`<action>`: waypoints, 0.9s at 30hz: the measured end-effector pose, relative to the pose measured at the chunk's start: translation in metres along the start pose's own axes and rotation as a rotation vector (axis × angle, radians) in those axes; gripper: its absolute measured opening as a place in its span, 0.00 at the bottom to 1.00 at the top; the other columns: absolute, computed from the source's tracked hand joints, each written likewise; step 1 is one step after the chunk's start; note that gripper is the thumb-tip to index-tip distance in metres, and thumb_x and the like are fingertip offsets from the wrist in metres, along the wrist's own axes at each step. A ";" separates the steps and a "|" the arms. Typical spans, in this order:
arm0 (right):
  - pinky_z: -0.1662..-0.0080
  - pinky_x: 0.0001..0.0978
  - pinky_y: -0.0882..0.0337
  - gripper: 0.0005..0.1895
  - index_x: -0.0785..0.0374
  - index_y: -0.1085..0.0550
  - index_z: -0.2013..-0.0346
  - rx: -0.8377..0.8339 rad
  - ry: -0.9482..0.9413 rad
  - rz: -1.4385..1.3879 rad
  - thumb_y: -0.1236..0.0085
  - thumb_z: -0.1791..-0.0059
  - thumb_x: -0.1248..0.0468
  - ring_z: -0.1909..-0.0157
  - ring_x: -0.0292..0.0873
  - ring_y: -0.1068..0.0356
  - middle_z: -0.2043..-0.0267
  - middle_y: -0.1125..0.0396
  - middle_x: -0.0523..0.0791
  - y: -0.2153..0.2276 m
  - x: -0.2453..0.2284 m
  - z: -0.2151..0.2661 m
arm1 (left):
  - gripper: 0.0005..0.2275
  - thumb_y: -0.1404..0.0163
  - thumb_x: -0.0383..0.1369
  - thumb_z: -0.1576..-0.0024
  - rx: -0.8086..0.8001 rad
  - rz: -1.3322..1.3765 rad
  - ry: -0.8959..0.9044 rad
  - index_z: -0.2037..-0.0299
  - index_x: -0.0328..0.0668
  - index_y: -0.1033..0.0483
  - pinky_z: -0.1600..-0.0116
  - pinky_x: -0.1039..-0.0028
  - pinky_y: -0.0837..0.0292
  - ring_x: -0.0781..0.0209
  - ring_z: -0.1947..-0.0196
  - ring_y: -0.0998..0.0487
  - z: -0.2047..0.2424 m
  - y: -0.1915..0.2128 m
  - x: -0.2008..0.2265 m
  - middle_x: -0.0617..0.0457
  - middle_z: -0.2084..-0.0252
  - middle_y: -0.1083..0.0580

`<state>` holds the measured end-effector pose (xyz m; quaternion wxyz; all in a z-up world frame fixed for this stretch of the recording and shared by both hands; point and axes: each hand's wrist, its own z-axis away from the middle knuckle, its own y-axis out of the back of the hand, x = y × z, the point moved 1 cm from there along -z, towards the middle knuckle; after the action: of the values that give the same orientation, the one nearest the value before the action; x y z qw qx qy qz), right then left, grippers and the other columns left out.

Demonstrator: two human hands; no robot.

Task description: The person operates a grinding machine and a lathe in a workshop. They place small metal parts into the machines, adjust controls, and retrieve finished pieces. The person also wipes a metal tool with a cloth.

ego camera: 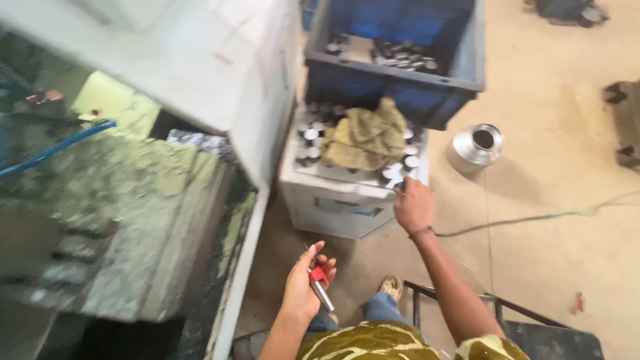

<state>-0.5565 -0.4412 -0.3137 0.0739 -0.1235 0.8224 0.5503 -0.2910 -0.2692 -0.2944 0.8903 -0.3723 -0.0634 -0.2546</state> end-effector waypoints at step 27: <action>0.58 0.25 0.30 0.19 0.63 0.24 0.44 0.300 -1.001 -0.868 0.39 0.50 0.69 0.60 0.33 0.32 0.53 0.32 0.44 0.192 0.376 0.145 | 0.15 0.54 0.36 0.37 -0.574 -0.877 0.421 0.49 0.30 0.25 0.40 0.65 0.27 0.57 0.39 0.27 -0.144 -0.368 -0.480 0.52 0.36 0.26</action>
<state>-0.9734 -0.2831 -0.2960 0.6763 -0.1613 0.6324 0.3415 -0.9002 -0.3927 -0.3109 0.5575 -0.4797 0.0386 -0.6765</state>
